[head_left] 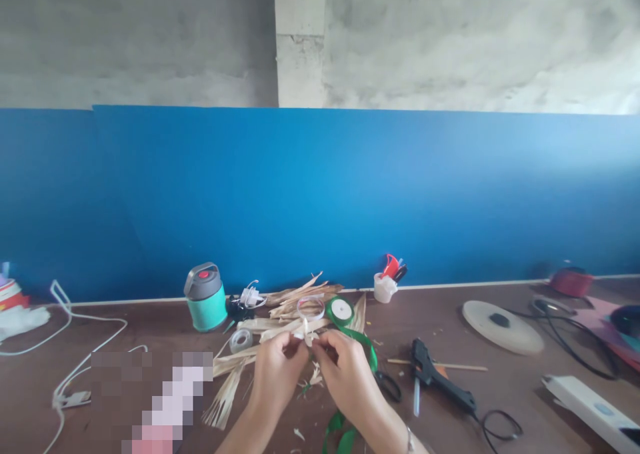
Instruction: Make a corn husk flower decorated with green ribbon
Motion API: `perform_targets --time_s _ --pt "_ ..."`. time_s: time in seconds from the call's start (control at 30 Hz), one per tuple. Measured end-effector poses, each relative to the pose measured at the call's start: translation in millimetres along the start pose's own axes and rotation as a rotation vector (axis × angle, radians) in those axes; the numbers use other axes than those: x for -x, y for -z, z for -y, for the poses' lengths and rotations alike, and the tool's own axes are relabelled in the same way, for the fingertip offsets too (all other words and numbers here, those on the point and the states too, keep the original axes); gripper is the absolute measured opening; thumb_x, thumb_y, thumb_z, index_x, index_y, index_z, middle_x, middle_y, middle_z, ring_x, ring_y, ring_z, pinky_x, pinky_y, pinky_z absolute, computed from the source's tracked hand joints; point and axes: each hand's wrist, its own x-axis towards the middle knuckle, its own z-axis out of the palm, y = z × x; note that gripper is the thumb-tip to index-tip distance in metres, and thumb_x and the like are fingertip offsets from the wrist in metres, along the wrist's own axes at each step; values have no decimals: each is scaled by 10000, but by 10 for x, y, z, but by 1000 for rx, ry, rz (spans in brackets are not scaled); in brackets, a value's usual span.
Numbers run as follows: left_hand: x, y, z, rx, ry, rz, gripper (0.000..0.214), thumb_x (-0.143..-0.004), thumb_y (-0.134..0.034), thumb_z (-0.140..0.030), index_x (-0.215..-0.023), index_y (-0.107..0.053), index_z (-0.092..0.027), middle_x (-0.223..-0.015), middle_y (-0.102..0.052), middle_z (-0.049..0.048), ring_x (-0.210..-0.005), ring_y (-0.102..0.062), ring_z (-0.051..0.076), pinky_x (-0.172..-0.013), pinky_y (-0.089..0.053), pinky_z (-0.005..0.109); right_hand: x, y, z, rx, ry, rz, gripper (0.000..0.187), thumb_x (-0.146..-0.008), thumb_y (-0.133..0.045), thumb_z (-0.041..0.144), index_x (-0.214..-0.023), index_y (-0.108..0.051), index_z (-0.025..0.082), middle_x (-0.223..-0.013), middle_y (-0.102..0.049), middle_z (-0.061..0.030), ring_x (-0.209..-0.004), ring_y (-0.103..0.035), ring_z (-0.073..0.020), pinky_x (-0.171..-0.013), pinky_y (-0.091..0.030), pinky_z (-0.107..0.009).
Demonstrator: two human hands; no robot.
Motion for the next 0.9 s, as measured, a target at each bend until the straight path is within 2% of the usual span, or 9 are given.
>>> perform_targets --time_s 0.2,0.4,0.57,0.7,0.9 --pt "-27 74 -79 120 41 54 210 -682 -555 -321 -573 -598 -146 -482 -490 -34 -490 -450 128 -462 -315 208 4 12 26 -1 58 -29 144 -740 -527 94 -714 -633 189 -666 -639 -26 -590 -561 -170 -571 -408 -243" --pt "-12 68 -118 144 35 61 210 -677 -558 -313 -552 -578 -144 -482 -421 -51 -477 -372 102 -444 -275 200 36 10 38 98 125 -17 171 -777 -443 81 -796 -563 201 -741 -632 -39 -668 -589 -184 -610 -419 -250" --pt "2 25 -97 152 54 46 220 -690 -546 -331 -579 -585 -146 -485 -434 -48 -475 -388 106 -446 -287 199 72 -58 26 118 69 -8 205 -833 -348 107 -894 -523 195 -717 -658 -46 -638 -623 -190 -584 -420 -250" --pt "12 -28 -51 99 31 1 210 -665 -542 -300 -521 -567 -148 -473 -471 -37 -492 -434 121 -473 -313 204 94 -95 13 180 16 -43 152 -790 -416 126 -859 -534 194 -694 -667 -31 -629 -638 -194 -569 -411 -241" --pt "23 -59 -23 94 33 -24 207 -660 -561 -288 -525 -624 -144 -469 -566 -21 -493 -496 142 -482 -348 210 114 -106 -5 234 58 -49 157 -829 -402 153 -860 -551 191 -647 -669 -22 -581 -638 -186 -528 -379 -235"
